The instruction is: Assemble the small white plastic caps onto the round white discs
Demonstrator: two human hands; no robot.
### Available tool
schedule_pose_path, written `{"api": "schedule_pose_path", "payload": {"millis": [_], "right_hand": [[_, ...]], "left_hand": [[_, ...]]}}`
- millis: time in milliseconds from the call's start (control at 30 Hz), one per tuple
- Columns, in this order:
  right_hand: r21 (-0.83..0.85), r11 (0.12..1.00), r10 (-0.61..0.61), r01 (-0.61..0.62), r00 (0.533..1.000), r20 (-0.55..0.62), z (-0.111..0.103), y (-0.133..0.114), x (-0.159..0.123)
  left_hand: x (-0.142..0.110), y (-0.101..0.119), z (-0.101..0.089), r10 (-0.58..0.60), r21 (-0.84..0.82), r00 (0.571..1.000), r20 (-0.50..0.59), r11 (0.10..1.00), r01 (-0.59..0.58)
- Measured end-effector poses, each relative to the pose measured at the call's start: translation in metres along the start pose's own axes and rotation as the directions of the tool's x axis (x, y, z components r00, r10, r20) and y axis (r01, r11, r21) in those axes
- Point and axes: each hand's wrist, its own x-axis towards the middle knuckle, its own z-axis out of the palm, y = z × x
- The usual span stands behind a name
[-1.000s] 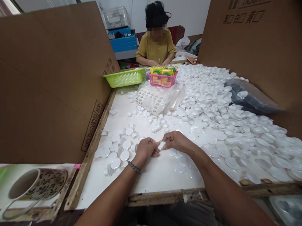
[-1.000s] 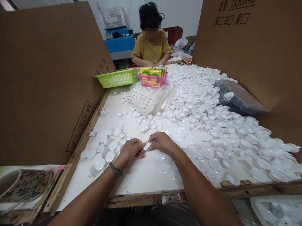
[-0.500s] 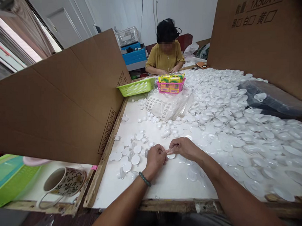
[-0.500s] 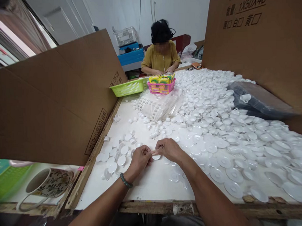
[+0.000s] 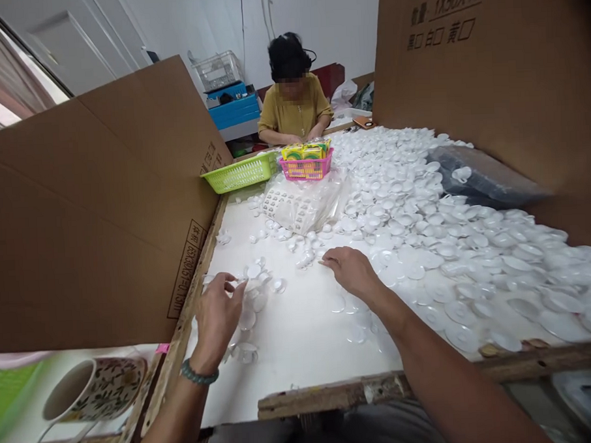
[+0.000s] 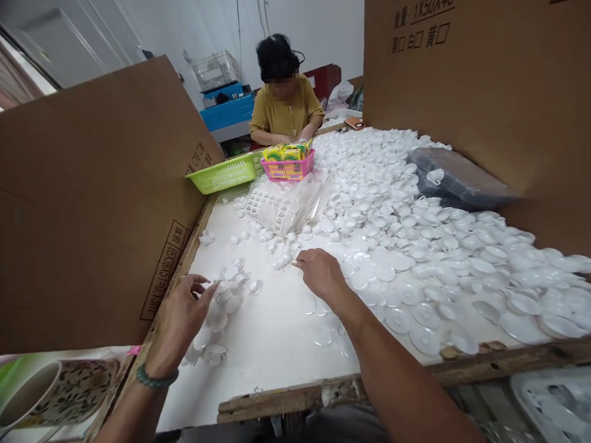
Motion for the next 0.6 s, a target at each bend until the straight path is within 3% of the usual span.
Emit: {"api": "schedule_pose_path", "payload": {"millis": [133, 267, 367, 433, 533, 600], "right_hand": [[-0.132, 0.988, -0.079, 0.079, 0.997, 0.007, 0.009, 0.005, 0.002], [-0.032, 0.997, -0.072, 0.075, 0.994, 0.083, 0.0, 0.005, -0.001], [0.059, 0.998, -0.019, 0.001, 0.951, 0.31, -0.011, 0.003, -0.005], [-0.023, 1.0, 0.011, -0.001, 0.902, 0.432, -0.014, 0.002, -0.007], [-0.194, 0.977, 0.01, 0.091, 0.885, 0.466, -0.013, -0.002, -0.01], [-0.21, 0.971, 0.0, 0.113, 0.881, 0.473, -0.01, -0.004, -0.01]], "left_hand": [[0.008, 0.036, 0.027, 0.208, -0.114, 0.978, 0.032, 0.972, -0.203], [0.013, 0.066, 0.058, 0.309, -0.144, 0.94, 0.144, 0.946, -0.289], [0.005, 0.07, 0.069, 0.336, -0.146, 0.923, 0.185, 0.939, -0.313], [-0.004, 0.066, 0.071, 0.354, -0.154, 0.911, 0.211, 0.933, -0.326], [-0.014, 0.059, 0.072, 0.356, -0.167, 0.905, 0.234, 0.932, -0.323], [-0.017, 0.056, 0.071, 0.331, -0.175, 0.918, 0.22, 0.939, -0.297]]}}
